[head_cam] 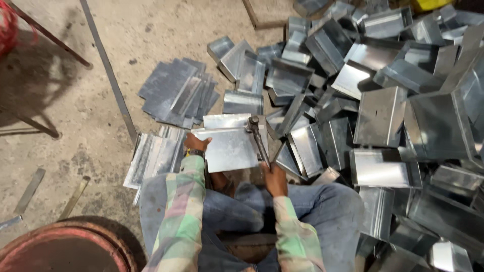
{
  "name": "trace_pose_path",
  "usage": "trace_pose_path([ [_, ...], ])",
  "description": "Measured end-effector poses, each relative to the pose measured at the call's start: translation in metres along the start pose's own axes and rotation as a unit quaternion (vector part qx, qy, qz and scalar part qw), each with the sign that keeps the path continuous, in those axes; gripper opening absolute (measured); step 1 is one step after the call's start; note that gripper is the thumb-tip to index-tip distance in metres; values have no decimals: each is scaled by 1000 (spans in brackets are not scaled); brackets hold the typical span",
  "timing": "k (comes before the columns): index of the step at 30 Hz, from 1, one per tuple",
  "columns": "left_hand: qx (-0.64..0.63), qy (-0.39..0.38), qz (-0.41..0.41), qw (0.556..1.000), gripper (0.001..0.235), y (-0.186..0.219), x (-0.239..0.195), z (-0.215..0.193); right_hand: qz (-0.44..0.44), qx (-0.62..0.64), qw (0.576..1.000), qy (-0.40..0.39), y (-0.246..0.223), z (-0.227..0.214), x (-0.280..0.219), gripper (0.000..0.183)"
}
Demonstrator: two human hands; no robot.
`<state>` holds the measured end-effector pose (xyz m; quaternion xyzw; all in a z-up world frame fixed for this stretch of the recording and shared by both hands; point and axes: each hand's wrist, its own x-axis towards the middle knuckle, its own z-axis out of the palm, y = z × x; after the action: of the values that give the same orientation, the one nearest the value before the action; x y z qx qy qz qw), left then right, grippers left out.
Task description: The person sits on the floor and uses a hammer to strike and fold metal sheets, joining them to form small rectangular boxes.
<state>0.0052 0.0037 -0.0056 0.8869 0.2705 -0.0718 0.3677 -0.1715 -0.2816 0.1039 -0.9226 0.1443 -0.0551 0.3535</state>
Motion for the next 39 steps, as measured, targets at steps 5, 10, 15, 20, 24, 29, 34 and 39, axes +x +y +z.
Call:
trace_pose_path([
  [5, -14, -21, -30, 999, 94, 8, -12, -11, -47, 199, 978, 39, -118, -85, -21, 47],
  [10, -13, -33, -17, 999, 90, 14, -20, -23, -194, 431, 877, 80, -193, -137, -15, 39],
  [15, -11, -29, -13, 999, 89, 11, -17, -21, -176, 390, 899, 93, -106, -74, 10, 35],
  [20, -12, -20, -10, 1000, 97, 3, 0, -3, -36, 9, 996, 78, 11, -1, 10, 44],
  [24, 10, 8, 44, 999, 96, -2, 3, 7, -4, 87, 994, 68, -25, -40, 7, 48],
  [29, -8, -28, -7, 1000, 92, 6, -10, -12, -123, 396, 904, 106, -144, -132, -16, 42],
  [34, -8, -20, -1, 1000, 94, 9, -13, -15, -298, 454, 835, 92, -168, -137, 1, 53],
  [39, -19, -28, -13, 999, 91, 6, -13, -11, -116, 204, 969, 83, -56, -38, 13, 47],
])
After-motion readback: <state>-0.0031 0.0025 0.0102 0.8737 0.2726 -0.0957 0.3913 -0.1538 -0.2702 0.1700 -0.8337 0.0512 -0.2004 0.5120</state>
